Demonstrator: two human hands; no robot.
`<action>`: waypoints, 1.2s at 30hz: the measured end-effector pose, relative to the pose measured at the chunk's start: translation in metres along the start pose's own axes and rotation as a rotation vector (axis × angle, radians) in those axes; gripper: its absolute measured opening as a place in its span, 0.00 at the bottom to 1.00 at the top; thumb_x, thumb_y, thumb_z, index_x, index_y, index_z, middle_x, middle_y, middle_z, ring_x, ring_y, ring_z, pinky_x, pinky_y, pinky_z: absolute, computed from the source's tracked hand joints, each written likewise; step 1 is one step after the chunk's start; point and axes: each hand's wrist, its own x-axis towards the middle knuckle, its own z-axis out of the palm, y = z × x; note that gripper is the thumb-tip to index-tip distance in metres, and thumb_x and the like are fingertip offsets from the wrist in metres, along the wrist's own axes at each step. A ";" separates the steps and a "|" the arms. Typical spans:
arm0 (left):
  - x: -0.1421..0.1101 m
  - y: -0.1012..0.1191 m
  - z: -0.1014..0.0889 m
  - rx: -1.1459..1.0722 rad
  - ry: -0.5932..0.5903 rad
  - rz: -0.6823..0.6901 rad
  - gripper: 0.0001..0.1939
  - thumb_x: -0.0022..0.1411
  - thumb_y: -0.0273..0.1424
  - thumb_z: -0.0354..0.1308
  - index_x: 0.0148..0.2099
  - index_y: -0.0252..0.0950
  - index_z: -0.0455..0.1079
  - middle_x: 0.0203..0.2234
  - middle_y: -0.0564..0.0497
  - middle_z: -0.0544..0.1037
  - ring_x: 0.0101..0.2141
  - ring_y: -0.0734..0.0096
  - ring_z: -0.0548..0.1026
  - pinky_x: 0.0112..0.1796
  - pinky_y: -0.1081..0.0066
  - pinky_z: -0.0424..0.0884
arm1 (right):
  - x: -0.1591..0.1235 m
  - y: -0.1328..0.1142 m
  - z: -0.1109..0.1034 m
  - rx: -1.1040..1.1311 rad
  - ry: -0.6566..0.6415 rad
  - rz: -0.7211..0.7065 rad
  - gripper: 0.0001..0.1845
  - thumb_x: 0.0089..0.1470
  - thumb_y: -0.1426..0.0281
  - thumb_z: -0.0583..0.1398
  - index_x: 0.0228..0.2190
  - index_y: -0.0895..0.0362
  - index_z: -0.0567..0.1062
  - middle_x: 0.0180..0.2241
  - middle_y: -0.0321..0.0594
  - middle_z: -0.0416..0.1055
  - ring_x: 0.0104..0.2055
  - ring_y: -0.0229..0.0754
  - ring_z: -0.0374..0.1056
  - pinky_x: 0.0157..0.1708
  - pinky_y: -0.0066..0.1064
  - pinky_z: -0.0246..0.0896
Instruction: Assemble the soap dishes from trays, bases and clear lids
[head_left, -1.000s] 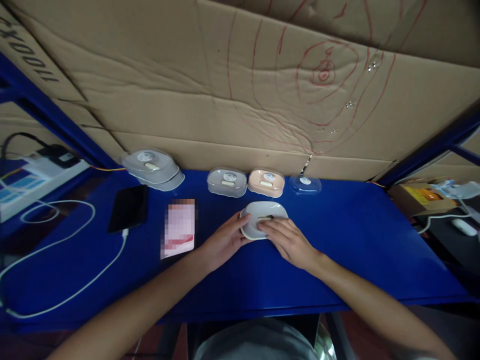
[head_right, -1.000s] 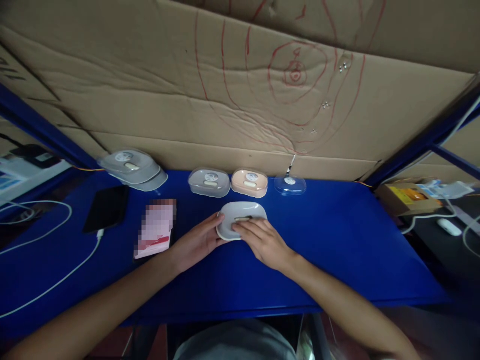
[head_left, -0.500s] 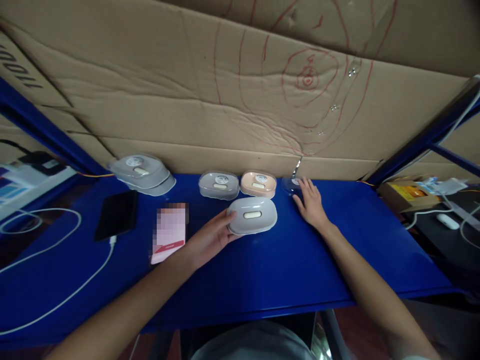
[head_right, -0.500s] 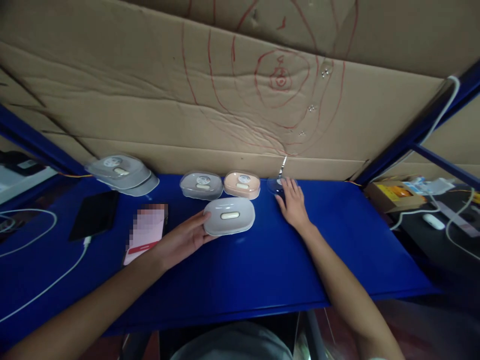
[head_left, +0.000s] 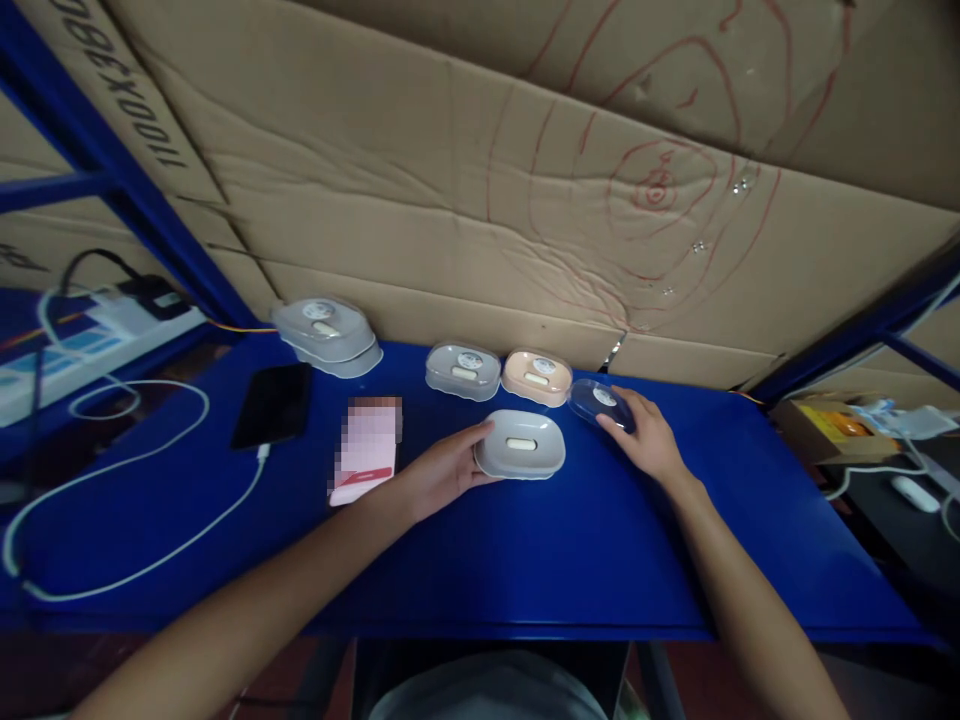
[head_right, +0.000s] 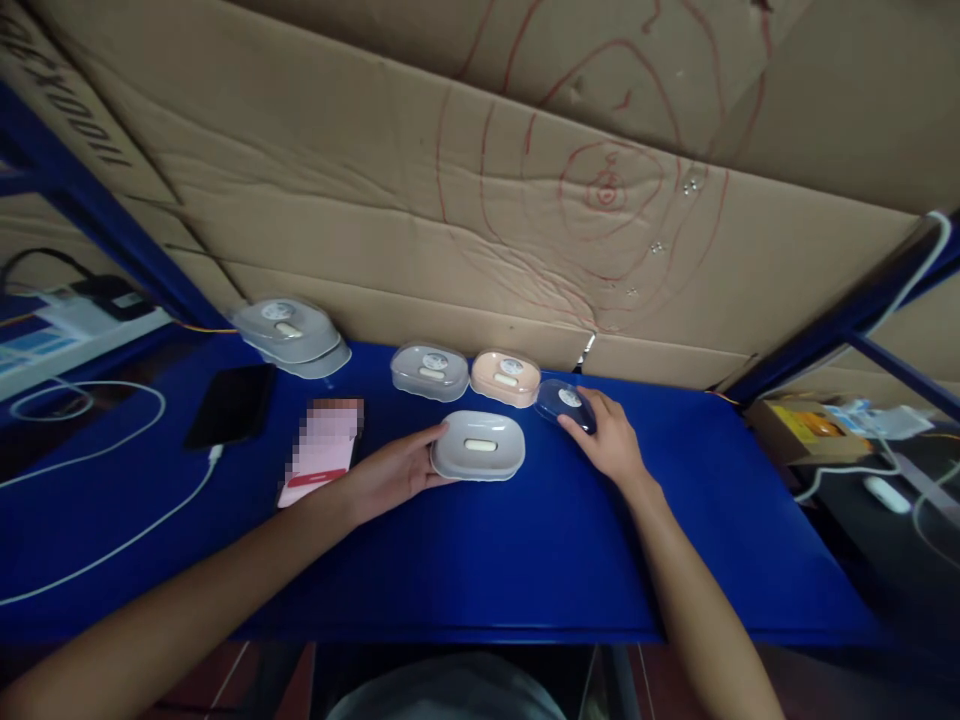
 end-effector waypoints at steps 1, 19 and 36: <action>0.000 0.000 0.000 -0.003 -0.016 0.009 0.24 0.69 0.40 0.66 0.63 0.35 0.73 0.58 0.38 0.80 0.60 0.50 0.76 0.58 0.53 0.73 | -0.002 -0.008 -0.002 0.030 0.027 -0.022 0.35 0.65 0.45 0.58 0.64 0.52 0.68 0.61 0.52 0.72 0.63 0.61 0.68 0.61 0.58 0.65; -0.013 -0.009 0.016 0.150 -0.005 0.194 0.29 0.67 0.50 0.64 0.63 0.40 0.74 0.55 0.40 0.81 0.52 0.48 0.79 0.47 0.57 0.76 | -0.034 -0.092 0.017 0.313 -0.213 -0.324 0.46 0.65 0.52 0.63 0.73 0.46 0.49 0.73 0.55 0.49 0.75 0.63 0.49 0.69 0.62 0.55; -0.012 -0.001 0.012 0.543 0.013 0.314 0.26 0.65 0.51 0.64 0.55 0.37 0.79 0.41 0.46 0.82 0.35 0.65 0.77 0.36 0.67 0.74 | -0.031 -0.089 0.007 0.327 -0.281 -0.341 0.58 0.55 0.53 0.72 0.73 0.46 0.47 0.70 0.54 0.55 0.73 0.63 0.54 0.68 0.59 0.59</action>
